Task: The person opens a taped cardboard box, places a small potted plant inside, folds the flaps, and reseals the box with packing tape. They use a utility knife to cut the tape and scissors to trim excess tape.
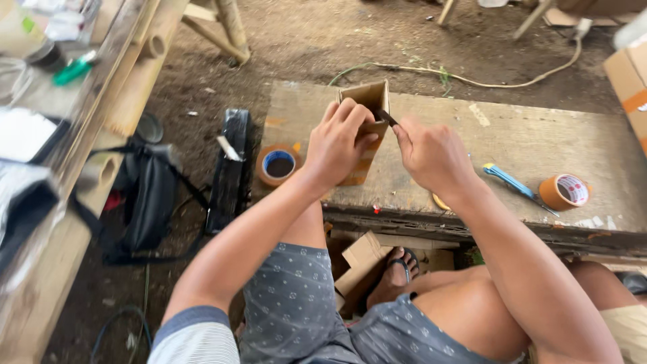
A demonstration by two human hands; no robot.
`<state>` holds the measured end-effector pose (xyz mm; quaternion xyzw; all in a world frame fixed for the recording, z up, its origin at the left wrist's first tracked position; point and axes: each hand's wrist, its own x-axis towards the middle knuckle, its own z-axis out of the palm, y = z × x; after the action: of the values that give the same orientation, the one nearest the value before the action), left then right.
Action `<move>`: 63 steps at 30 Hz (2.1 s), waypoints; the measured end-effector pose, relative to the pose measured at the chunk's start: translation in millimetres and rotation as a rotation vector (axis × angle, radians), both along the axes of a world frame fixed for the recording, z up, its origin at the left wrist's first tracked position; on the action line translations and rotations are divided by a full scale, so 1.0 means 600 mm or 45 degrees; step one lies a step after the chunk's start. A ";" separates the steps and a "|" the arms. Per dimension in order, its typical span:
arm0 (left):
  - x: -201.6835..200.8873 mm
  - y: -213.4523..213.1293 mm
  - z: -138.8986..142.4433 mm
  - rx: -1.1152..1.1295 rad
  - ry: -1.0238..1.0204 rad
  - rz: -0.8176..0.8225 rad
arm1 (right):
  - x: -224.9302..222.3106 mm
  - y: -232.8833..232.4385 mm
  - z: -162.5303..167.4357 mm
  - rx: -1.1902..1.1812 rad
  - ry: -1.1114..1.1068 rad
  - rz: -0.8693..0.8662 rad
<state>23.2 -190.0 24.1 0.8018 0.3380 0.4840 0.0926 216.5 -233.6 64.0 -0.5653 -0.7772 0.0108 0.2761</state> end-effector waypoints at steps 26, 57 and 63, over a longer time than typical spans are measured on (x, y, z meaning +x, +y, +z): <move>0.004 0.041 -0.006 0.041 -0.038 -0.187 | -0.020 -0.008 0.002 -0.204 0.030 -0.269; 0.006 0.079 0.018 0.080 0.339 -0.178 | -0.011 0.026 -0.010 -0.190 0.132 -0.127; -0.016 0.134 0.032 0.102 0.623 -0.285 | -0.010 0.043 -0.005 -0.092 0.099 -0.021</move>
<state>13.5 -109.4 43.0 0.9304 0.2400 0.2756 0.0293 210.8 -207.7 61.0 -0.5805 -0.7603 0.0584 0.2856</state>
